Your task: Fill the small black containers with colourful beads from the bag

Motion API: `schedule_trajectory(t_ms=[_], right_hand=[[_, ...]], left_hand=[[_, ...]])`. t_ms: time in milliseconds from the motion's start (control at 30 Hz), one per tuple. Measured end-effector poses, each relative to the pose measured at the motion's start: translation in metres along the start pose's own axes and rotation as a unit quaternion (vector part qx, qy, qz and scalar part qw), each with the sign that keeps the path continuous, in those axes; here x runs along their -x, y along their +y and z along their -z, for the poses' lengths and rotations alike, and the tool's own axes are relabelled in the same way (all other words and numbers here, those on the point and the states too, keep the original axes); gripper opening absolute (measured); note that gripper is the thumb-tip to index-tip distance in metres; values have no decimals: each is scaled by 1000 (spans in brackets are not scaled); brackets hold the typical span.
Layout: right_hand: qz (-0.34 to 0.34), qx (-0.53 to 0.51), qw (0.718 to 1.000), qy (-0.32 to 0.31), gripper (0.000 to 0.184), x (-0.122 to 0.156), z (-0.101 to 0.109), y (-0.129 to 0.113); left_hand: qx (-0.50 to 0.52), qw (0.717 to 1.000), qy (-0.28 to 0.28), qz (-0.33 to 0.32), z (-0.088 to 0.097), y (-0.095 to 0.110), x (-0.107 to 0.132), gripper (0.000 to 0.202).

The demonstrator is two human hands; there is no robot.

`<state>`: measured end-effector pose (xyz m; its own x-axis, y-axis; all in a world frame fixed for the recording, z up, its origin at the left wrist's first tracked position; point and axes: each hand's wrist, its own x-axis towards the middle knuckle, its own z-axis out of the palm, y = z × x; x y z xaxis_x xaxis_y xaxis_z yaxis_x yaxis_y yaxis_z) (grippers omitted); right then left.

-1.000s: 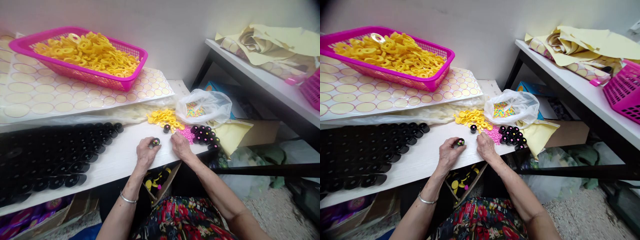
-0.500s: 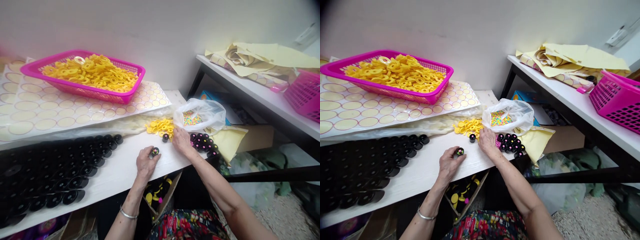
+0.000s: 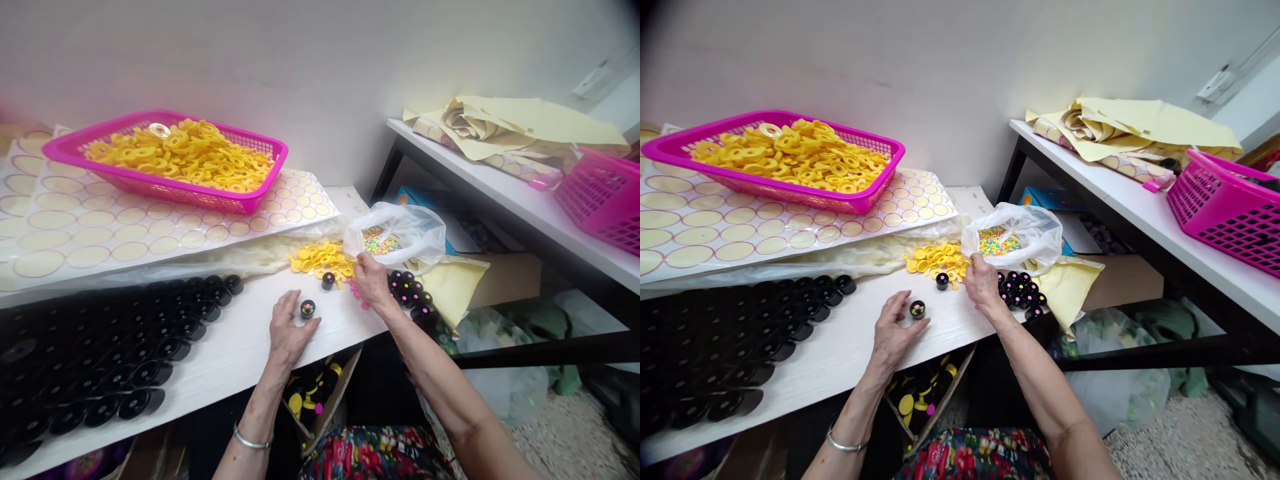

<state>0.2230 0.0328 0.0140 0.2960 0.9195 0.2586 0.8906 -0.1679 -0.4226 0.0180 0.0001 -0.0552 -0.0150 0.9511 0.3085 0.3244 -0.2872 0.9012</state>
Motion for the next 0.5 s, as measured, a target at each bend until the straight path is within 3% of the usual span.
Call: schedule_trajectory(t_ms=[67, 133, 167, 233, 300, 400, 500], right_hand=[[29, -58, 996, 61, 22, 15, 4, 0], [130, -90, 980, 123, 22, 37, 8, -4], [205, -99, 963, 147, 22, 51, 9, -7], [359, -114, 911, 166, 27, 78, 11, -13], [449, -122, 872, 152, 36, 101, 12, -20], [450, -148, 875, 94, 38, 120, 9, -29], [386, -217, 896, 13, 34, 120, 4, -36]], left_hand=[[53, 996, 65, -13, 3, 16, 4, 51], [136, 984, 111, 25, 5, 36, 11, 41], [189, 974, 104, 66, 6, 47, 16, 38], [292, 941, 30, 170, 9, 64, 24, 35], [363, 898, -40, 246, 12, 75, 29, 35], [415, 853, -55, 313, 18, 75, 32, 34], [425, 837, -40, 343, 22, 68, 29, 33]])
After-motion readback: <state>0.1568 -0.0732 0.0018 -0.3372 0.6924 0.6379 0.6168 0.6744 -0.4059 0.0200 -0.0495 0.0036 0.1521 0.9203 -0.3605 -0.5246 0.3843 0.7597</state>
